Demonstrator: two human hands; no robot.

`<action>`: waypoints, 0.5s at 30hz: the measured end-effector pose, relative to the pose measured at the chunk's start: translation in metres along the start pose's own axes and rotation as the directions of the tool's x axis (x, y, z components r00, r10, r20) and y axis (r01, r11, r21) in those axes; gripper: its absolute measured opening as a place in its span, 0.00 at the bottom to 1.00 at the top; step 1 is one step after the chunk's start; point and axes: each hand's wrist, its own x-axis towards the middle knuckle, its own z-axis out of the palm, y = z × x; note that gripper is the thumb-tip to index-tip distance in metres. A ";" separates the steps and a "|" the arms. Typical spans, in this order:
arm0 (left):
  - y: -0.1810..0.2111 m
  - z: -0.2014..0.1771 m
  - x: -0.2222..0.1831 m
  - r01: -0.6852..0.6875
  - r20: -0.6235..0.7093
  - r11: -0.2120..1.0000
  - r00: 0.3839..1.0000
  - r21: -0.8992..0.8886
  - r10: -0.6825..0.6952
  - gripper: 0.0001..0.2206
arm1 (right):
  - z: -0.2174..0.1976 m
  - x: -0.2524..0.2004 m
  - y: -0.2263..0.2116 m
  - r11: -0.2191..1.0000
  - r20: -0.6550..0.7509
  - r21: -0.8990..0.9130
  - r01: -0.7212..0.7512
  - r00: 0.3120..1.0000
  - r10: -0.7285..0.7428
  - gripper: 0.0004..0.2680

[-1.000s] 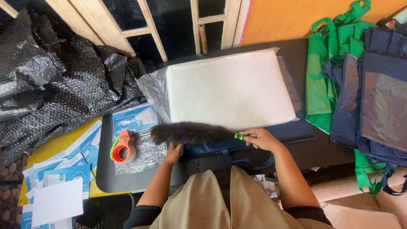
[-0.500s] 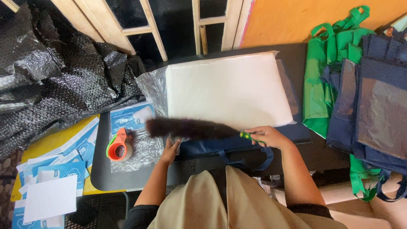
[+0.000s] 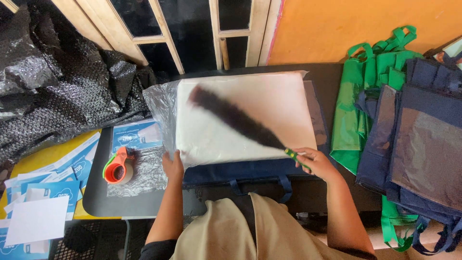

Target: The person packages a pillow by dusting off a blue storage bag and the pillow itself using a brush, placing the pillow inside the bag, and inserting a product card.

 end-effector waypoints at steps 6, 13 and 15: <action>0.069 0.056 -0.015 -0.775 -0.064 0.461 0.484 0.432 0.873 0.21 | -0.045 0.034 0.042 0.993 0.148 -0.107 -0.055 0.986 0.071 0.13; 0.072 0.094 -0.041 -0.579 0.424 0.207 0.755 0.789 0.500 0.33 | -0.043 0.045 0.023 0.977 -0.270 0.052 0.208 0.945 -0.187 0.11; 0.068 0.095 -0.041 -0.559 0.430 0.186 0.775 0.808 0.463 0.34 | -0.044 0.033 0.016 0.978 -0.215 0.052 0.200 0.959 -0.185 0.11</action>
